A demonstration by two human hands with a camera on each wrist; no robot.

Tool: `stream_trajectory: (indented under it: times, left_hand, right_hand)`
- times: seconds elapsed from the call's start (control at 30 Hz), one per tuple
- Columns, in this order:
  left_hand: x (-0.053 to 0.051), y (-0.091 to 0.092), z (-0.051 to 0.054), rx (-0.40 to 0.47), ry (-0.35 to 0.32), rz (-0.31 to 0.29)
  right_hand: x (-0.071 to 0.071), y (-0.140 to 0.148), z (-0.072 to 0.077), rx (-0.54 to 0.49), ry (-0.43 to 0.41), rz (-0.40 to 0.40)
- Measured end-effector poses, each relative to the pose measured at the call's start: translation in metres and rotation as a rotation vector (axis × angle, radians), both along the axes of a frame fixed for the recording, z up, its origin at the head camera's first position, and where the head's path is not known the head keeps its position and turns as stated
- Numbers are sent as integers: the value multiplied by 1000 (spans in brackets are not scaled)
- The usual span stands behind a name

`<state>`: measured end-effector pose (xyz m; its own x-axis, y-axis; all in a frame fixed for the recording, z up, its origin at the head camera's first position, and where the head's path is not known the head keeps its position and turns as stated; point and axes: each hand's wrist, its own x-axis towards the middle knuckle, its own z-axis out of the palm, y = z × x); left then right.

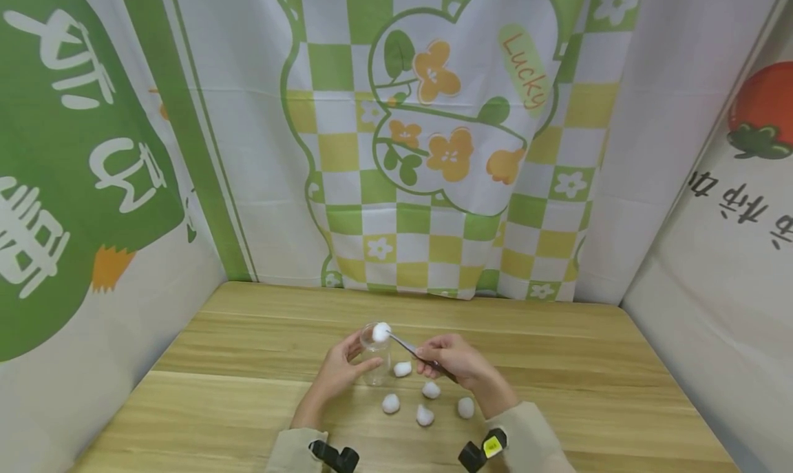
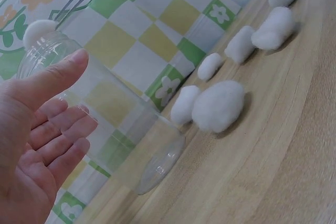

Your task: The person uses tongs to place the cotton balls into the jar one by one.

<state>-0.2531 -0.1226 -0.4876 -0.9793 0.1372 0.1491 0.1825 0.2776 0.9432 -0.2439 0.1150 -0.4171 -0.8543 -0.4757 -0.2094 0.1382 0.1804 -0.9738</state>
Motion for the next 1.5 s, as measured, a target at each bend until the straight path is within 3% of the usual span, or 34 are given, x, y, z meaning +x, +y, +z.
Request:
stream_trajectory:
  times: [0.37,0.87,1.5]
  left_hand:
    - [-1,0,-2,-10,16,7]
    - [-3,-2,-5,0,10,-35]
    - [-2,-2,-4,0,-20,-28]
  right_hand:
    - [-1,-2,2,2,-12,-3]
    - [1,0,3,18,-34,-15]
    - [0,21,-3,30,0,-12]
